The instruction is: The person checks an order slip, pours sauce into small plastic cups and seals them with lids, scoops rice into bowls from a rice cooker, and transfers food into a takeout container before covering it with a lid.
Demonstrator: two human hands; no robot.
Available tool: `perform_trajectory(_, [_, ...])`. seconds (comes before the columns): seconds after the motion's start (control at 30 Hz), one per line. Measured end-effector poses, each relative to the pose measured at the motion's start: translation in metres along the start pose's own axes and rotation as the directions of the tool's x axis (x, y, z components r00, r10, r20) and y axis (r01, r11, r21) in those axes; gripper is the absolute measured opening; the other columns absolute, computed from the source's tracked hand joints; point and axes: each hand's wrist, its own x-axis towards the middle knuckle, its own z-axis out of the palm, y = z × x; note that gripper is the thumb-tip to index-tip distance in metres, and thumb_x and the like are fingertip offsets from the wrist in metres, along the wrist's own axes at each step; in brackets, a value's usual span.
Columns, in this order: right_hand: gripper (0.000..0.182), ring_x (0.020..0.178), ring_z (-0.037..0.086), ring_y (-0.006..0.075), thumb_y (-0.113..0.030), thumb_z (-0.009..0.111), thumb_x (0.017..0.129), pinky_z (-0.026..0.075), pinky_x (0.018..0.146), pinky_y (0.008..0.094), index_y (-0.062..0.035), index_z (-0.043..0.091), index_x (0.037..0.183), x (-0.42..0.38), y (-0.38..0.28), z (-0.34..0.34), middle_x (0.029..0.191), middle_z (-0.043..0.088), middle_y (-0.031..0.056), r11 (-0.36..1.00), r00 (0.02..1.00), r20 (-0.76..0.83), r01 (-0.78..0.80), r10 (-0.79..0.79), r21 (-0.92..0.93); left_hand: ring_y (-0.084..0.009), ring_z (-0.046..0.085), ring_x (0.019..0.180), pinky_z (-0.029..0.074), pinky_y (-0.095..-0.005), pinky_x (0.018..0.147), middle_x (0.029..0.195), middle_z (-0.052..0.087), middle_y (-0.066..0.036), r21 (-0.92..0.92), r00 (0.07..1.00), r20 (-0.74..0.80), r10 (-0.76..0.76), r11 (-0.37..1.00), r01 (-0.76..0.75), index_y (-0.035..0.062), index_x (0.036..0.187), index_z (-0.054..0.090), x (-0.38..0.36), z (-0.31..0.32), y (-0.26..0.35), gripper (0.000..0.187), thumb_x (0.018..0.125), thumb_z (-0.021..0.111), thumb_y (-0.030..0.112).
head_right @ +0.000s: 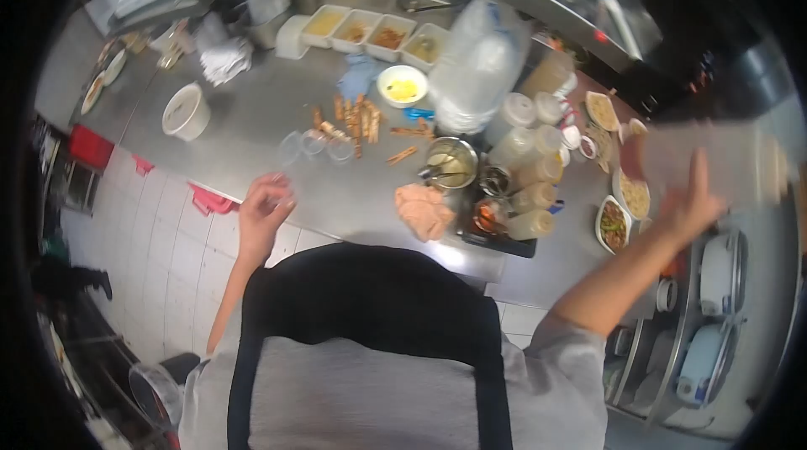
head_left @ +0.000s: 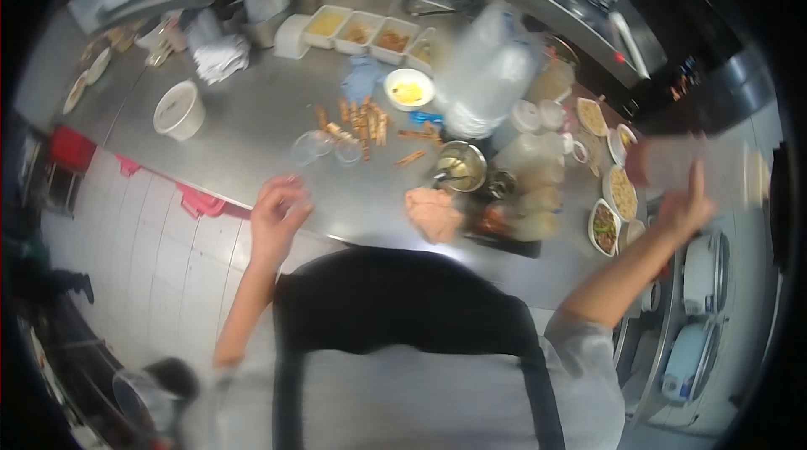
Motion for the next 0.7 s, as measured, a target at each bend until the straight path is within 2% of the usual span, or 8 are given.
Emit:
perform_trajectory(0.03, [0.061,0.106,0.056,0.0303,-0.015,0.070,0.076,0.046,0.091,0.0457,0.0038,0.042,0.127,-0.025,-0.029,0.016,0.116,0.055,0.0213,0.989,0.981,0.147,0.135,-0.125,-0.060,-0.0211,0.052,0.111,0.044,-0.0335,0.095,0.116,0.052,-0.011,-0.005,1.000,0.000,0.027,1.000,-0.027,0.0027,0.103,0.059,0.005,-0.001,-0.004,0.035,0.071,0.069,-0.007])
perform_trajectory(0.1, [0.068,0.110,0.055,0.0288,-0.016,0.075,0.069,0.045,0.093,0.0431,0.0062,0.044,0.125,-0.051,-0.064,0.028,0.120,0.054,0.0215,0.950,0.820,0.571,0.206,-0.036,-0.235,-0.0210,0.055,0.106,0.045,-0.0327,0.093,0.113,0.056,-0.012,0.132,0.998,-0.049,0.025,0.991,-0.019,0.0053,0.112,0.055,0.014,0.001,0.003,0.048,0.068,0.073,-0.003])
perform_trajectory(0.17, [0.077,0.112,0.055,0.0285,-0.012,0.079,0.059,0.044,0.095,0.0396,0.0026,0.045,0.126,-0.091,-0.088,0.103,0.123,0.055,0.0188,0.901,0.724,0.665,0.144,0.186,-0.409,-0.0232,0.058,0.104,0.045,-0.0339,0.091,0.109,0.060,-0.012,0.295,0.992,-0.040,0.116,0.950,-0.099,0.0070,0.119,0.051,0.024,-0.001,0.013,0.060,0.065,0.075,0.000])
perform_trajectory(0.23, [0.089,0.106,0.058,0.0295,-0.009,0.080,0.049,0.045,0.091,0.0387,-0.0078,0.045,0.130,-0.116,-0.089,0.165,0.119,0.057,0.0135,0.738,0.446,0.870,0.511,0.212,-0.442,-0.0235,0.058,0.105,0.045,-0.0338,0.093,0.112,0.060,-0.012,0.331,0.994,0.008,0.108,0.938,-0.104,0.0087,0.124,0.046,0.034,-0.008,0.009,0.068,0.064,0.076,0.000])
perform_trajectory(0.3, [0.081,0.091,0.059,0.0297,-0.009,0.076,0.050,0.047,0.079,0.0419,-0.0209,0.050,0.126,-0.144,-0.083,0.217,0.100,0.060,0.0114,0.647,0.309,0.898,0.623,0.313,-0.440,-0.0245,0.058,0.105,0.045,-0.0340,0.093,0.112,0.060,-0.011,0.364,0.993,0.033,0.114,0.924,-0.118,0.0101,0.128,0.043,0.042,-0.017,0.003,0.074,0.063,0.076,0.000])
perform_trajectory(0.37, [0.066,0.088,0.059,0.0264,-0.010,0.071,0.060,0.045,0.077,0.0403,-0.0215,0.053,0.122,-0.171,-0.059,0.259,0.096,0.059,0.0091,0.563,0.166,0.957,0.779,0.238,-0.275,-0.0261,0.057,0.105,0.046,-0.0344,0.092,0.109,0.061,-0.011,0.402,0.991,0.040,0.127,0.906,-0.133,0.0112,0.129,0.041,0.047,-0.026,-0.004,0.077,0.062,0.076,-0.001])
perform_trajectory(0.43, [0.062,0.091,0.058,0.0259,-0.009,0.065,0.065,0.044,0.078,0.0391,-0.0192,0.051,0.124,-0.198,-0.038,0.295,0.095,0.057,0.0101,0.462,0.056,0.973,0.873,0.222,-0.156,-0.0274,0.057,0.104,0.046,-0.0359,0.091,0.109,0.062,-0.011,0.418,0.989,0.049,0.138,0.897,-0.146,0.0120,0.130,0.040,0.052,-0.037,-0.013,0.078,0.062,0.076,-0.001])
perform_trajectory(0.7, [0.050,0.090,0.058,0.0242,-0.010,0.058,0.074,0.041,0.082,0.0407,-0.0202,0.052,0.123,-0.242,-0.041,0.381,0.097,0.058,0.0091,0.336,-0.075,0.967,0.942,0.243,-0.012,-0.0296,0.056,0.103,0.045,-0.0385,0.091,0.108,0.062,-0.011,0.412,0.991,0.079,0.107,0.902,-0.130,0.0158,0.134,0.036,0.062,-0.084,-0.040,0.084,0.061,0.077,0.000])
